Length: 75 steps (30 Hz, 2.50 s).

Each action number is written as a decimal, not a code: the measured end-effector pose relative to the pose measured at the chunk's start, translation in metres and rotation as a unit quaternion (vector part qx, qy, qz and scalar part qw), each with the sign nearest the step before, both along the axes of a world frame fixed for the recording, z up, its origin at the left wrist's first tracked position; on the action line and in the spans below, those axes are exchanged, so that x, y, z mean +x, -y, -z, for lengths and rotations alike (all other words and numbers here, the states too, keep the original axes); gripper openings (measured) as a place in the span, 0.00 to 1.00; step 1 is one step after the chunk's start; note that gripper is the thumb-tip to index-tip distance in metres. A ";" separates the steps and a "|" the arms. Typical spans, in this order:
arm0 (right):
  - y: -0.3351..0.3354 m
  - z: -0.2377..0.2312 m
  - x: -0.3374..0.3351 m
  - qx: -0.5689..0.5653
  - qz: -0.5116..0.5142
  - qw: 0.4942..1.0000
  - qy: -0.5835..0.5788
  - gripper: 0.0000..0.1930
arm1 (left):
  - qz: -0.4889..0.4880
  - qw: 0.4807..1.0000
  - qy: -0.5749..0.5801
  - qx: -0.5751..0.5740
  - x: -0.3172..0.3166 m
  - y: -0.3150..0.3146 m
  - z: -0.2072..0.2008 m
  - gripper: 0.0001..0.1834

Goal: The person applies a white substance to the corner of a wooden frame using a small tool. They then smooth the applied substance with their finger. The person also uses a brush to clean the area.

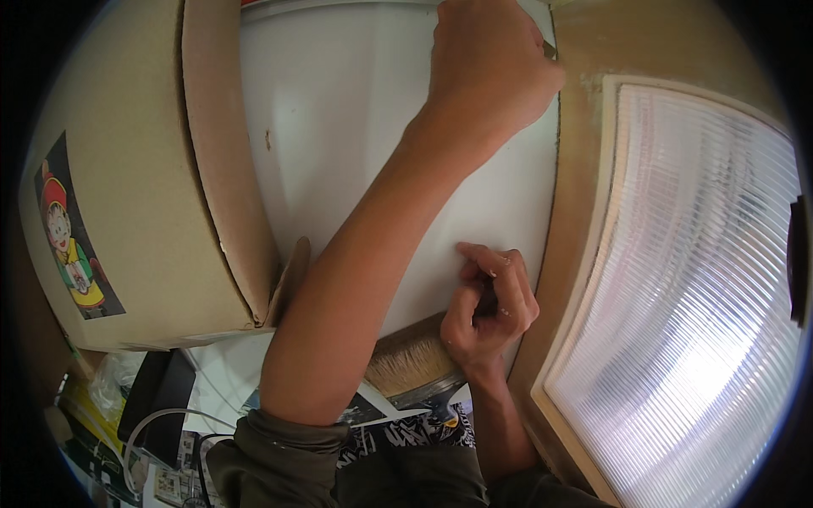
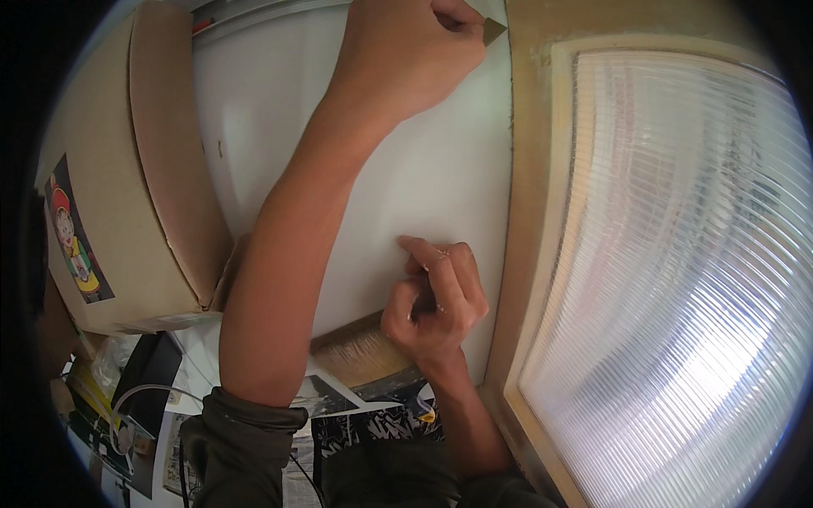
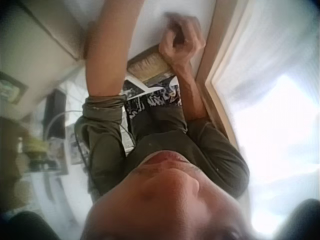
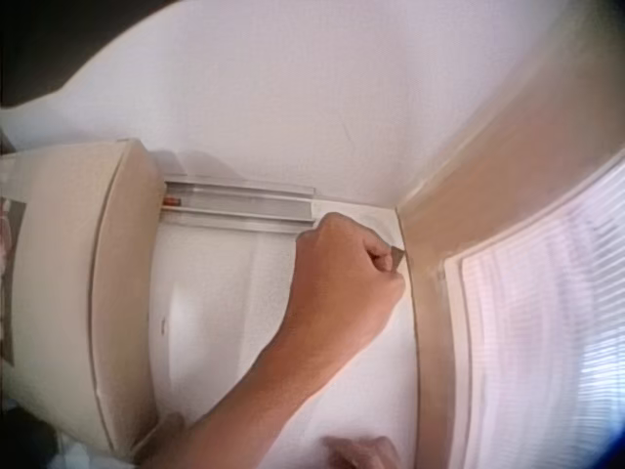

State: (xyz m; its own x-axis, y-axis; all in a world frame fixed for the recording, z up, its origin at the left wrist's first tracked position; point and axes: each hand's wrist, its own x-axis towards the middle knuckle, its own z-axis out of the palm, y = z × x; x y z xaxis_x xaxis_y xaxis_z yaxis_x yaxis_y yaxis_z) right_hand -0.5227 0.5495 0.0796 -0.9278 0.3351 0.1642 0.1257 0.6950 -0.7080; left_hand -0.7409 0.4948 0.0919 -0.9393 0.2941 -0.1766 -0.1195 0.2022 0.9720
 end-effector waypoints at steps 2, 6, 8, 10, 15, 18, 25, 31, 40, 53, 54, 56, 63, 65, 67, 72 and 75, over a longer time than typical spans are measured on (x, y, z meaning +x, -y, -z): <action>0.002 -0.001 -0.001 -0.004 -0.003 1.000 0.001 0.22 | -0.070 0.995 -0.072 0.018 0.001 -0.011 0.011 0.08; -0.001 0.000 -0.001 -0.006 -0.002 1.000 -0.007 0.22 | -0.059 0.996 -0.051 0.038 0.001 -0.009 0.002 0.08; -0.001 0.000 -0.001 -0.004 -0.005 1.000 -0.005 0.22 | -0.051 0.998 -0.016 0.031 0.001 -0.004 -0.009 0.09; -0.001 -0.001 -0.002 -0.005 -0.007 1.000 -0.002 0.22 | -0.048 0.998 -0.020 0.021 0.000 -0.004 -0.009 0.10; -0.002 0.000 -0.002 -0.008 -0.009 1.000 -0.004 0.22 | -0.015 1.000 -0.005 -0.007 -0.005 -0.005 -0.009 0.11; -0.001 -0.001 -0.003 -0.011 -0.011 1.000 -0.010 0.21 | -0.051 0.997 -0.062 0.024 -0.001 -0.005 0.003 0.08; 0.001 0.000 -0.001 -0.007 -0.007 1.000 -0.007 0.22 | -0.078 0.997 -0.006 0.024 0.006 -0.006 -0.001 0.06; 0.002 -0.002 -0.001 -0.008 -0.001 1.000 0.003 0.22 | -0.009 1.000 0.010 0.014 0.004 0.004 -0.006 0.08; 0.002 -0.001 -0.001 -0.004 0.002 1.000 0.003 0.22 | -0.090 0.994 -0.058 0.021 0.002 -0.011 -0.002 0.14; 0.002 0.001 -0.005 -0.007 -0.015 1.000 -0.012 0.22 | 0.017 0.997 -0.074 -0.031 -0.009 -0.001 -0.004 0.11; 0.004 0.002 -0.005 -0.008 -0.019 1.000 -0.018 0.21 | -0.014 0.993 -0.104 -0.048 -0.006 -0.003 0.001 0.11; 0.002 0.000 -0.004 -0.007 -0.011 1.000 -0.011 0.22 | 0.023 0.998 -0.041 -0.038 -0.008 -0.001 -0.011 0.09; 0.004 0.000 -0.004 -0.011 -0.005 1.000 -0.001 0.22 | 0.047 0.998 0.020 -0.027 0.000 0.007 -0.021 0.08; 0.004 0.000 -0.004 -0.007 -0.008 1.000 -0.006 0.22 | 0.058 0.998 0.023 -0.019 0.002 0.009 -0.021 0.08; 0.003 0.000 -0.004 -0.003 -0.009 1.000 -0.007 0.22 | 0.095 0.994 0.047 0.006 0.002 0.015 -0.022 0.07; 0.003 0.001 -0.002 -0.002 -0.006 1.000 -0.012 0.22 | -0.011 0.998 -0.057 0.040 0.025 0.009 -0.007 0.04; 0.002 0.002 0.000 0.004 0.001 1.000 -0.002 0.23 | -0.057 0.993 -0.084 0.054 0.025 0.002 0.011 0.06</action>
State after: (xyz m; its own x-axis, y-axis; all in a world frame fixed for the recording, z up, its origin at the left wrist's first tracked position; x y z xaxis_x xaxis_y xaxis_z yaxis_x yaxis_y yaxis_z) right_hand -0.5227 0.5478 0.0780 -0.9269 0.3346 0.1700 0.1242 0.7010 -0.7023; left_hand -0.7162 0.4923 0.0811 -0.9812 0.1926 0.0121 0.0301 0.0909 0.9954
